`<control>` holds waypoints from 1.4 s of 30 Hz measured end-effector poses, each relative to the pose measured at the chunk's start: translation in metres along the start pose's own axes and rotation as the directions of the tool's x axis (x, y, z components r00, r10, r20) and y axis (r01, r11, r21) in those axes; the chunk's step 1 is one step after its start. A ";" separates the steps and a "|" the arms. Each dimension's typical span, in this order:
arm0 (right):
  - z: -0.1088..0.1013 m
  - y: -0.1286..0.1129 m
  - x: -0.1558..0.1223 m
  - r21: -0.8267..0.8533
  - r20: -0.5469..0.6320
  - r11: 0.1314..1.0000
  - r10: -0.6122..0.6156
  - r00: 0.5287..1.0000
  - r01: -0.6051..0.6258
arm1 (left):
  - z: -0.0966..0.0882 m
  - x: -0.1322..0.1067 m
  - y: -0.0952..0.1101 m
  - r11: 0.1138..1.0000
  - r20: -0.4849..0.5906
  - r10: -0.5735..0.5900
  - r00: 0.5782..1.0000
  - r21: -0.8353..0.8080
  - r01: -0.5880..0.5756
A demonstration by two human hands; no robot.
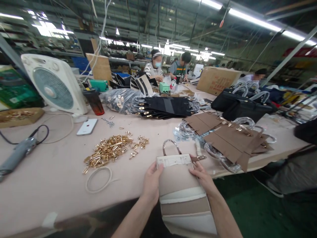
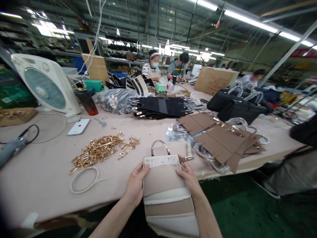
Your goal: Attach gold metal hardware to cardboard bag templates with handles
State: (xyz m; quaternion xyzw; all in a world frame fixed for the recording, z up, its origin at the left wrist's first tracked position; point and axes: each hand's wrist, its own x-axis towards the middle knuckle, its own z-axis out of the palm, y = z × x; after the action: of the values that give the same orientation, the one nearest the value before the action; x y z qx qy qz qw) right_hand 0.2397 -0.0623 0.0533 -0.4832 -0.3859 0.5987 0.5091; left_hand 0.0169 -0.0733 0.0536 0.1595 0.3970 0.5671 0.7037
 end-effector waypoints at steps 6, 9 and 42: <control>-0.006 0.019 0.009 -0.095 -0.003 0.995 -0.012 1.000 0.012 | -0.020 0.019 0.006 0.937 0.076 0.134 0.988 0.316 -0.151; -0.011 0.023 0.013 -0.272 -0.065 0.962 -0.043 0.997 0.024 | -0.022 0.023 0.012 0.915 0.103 0.115 0.988 0.377 -0.146; 0.053 0.028 0.030 -0.614 0.375 0.531 -0.454 0.808 0.584 | -0.024 0.044 0.011 0.950 0.000 0.126 0.992 0.287 -0.121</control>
State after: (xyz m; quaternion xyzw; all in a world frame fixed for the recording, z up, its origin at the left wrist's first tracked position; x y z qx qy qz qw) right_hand 0.1812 -0.0365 0.0340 -0.4493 -0.7517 0.2635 0.4045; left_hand -0.0060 -0.0349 0.0293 0.2792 0.4707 0.5480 0.6327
